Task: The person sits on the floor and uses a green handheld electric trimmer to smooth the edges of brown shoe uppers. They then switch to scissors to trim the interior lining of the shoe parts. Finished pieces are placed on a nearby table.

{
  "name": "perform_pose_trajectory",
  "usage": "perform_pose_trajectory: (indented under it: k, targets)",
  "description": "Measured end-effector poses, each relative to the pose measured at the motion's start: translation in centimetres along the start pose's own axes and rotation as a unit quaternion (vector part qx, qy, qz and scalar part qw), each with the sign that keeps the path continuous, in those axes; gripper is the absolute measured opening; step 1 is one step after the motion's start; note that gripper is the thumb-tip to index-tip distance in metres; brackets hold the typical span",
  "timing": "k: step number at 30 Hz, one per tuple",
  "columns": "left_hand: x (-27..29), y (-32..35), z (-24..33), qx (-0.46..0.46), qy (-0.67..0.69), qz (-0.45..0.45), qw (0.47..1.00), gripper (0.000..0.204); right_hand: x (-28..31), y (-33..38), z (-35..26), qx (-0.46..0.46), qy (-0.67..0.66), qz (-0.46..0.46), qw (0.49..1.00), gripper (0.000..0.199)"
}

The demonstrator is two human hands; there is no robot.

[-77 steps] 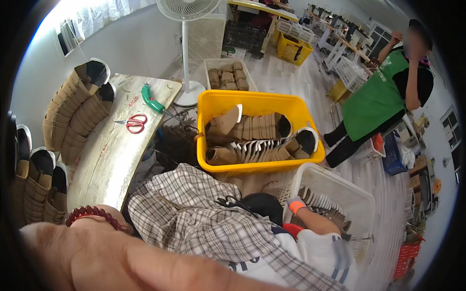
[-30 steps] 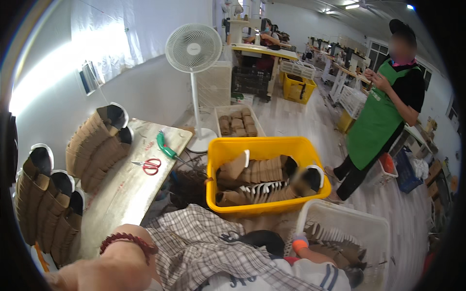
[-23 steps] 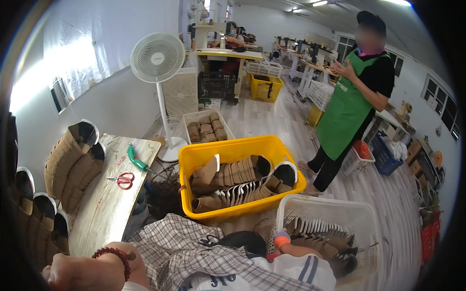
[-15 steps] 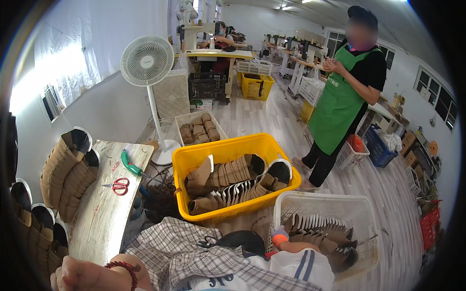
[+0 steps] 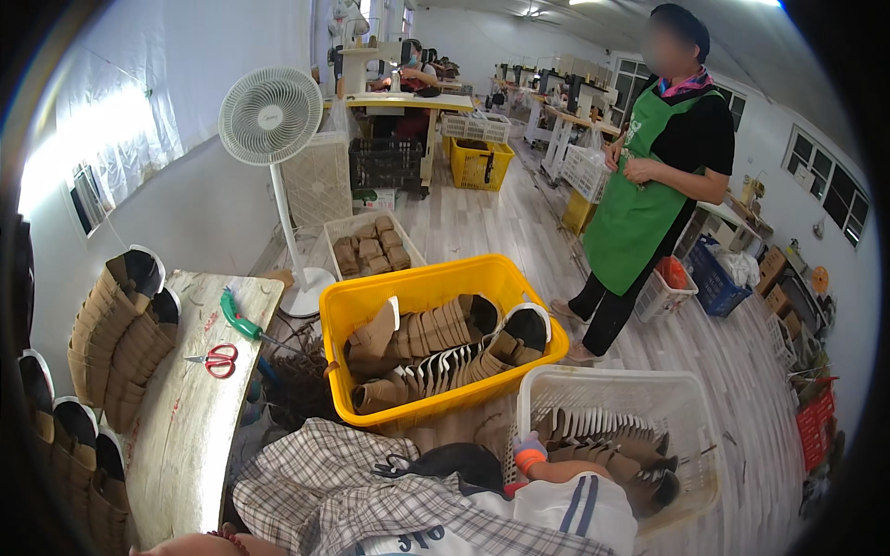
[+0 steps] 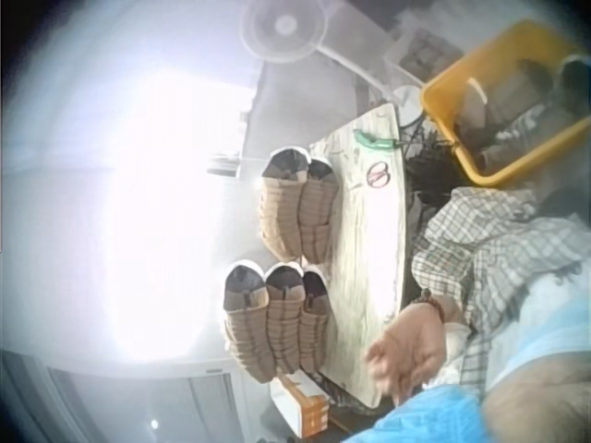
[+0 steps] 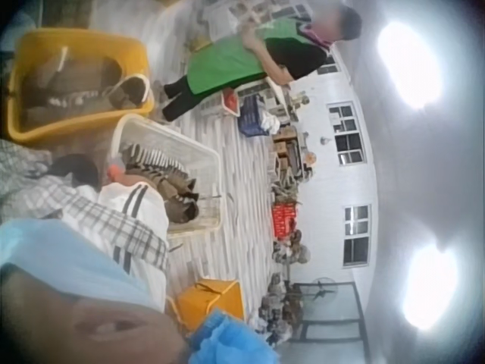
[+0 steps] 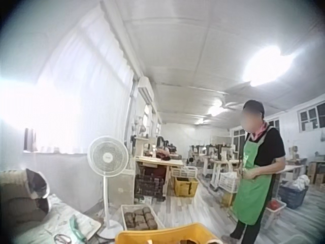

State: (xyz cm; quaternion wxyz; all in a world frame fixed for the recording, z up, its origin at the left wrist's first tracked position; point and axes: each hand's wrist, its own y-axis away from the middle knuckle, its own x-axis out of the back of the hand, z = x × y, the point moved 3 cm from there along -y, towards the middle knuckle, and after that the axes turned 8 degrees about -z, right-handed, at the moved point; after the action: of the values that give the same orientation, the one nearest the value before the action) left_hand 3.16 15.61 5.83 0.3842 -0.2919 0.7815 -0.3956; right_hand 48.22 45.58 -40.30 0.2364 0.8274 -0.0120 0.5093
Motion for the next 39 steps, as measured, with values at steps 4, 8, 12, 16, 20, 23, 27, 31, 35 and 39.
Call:
perform_pose_trajectory:
  k: [4, 8, 12, 16, 20, 23, 27, 31, 35, 39]
  targets:
    - [5.5, 9.7, -0.1, 0.222, -0.252, -0.526, 0.781, 0.038, 1.0, 0.4, 2.0, -0.027, 0.027, 0.028, 0.999, 0.059]
    - [9.9, 15.1, 0.2, 0.318, -0.294, -0.698, 0.571, 0.041, 0.2, -0.9, 0.3, -0.008, 0.055, 0.000, 0.998, 0.059]
    - [20.0, 23.0, 4.3, 0.403, -0.413, -0.691, 0.437, 0.044, 0.6, -0.3, 0.0, -0.025, 0.055, 0.000, 0.998, 0.060]
    - [21.6, 25.2, 5.4, 0.409, -0.432, -0.620, 0.511, 0.044, 1.1, 0.1, -0.1, -0.041, 0.056, 0.001, 0.998, 0.061]
    - [22.5, 26.4, 5.2, 0.391, -0.463, -0.593, 0.529, 0.037, 0.4, -0.3, 0.6, -0.033, 0.045, 0.018, 0.998, 0.060]
    - [21.7, 26.2, 5.0, 0.417, -0.484, -0.576, 0.511, 0.031, 0.4, 0.0, 0.5, -0.026, 0.012, 0.029, 0.999, 0.055]
    - [22.8, 27.5, 5.2, 0.453, -0.476, -0.551, 0.514, 0.027, 0.7, 0.5, -0.3, -0.044, 0.010, 0.016, 0.999, 0.054]
    - [22.5, 27.3, 5.3, 0.448, -0.472, -0.550, 0.523, 0.027, 0.3, -0.4, 0.4, -0.006, 0.005, 0.029, 1.000, 0.054]
    - [22.8, 27.9, 5.2, 0.444, -0.467, -0.552, 0.529, 0.026, 0.7, 0.2, 0.6, 0.000, 0.014, 0.030, 0.999, 0.052]
    - [22.8, 27.5, 5.3, 0.421, -0.464, -0.558, 0.545, 0.025, 4.0, 3.8, -3.9, -0.011, -0.068, -0.057, 0.996, 0.060]
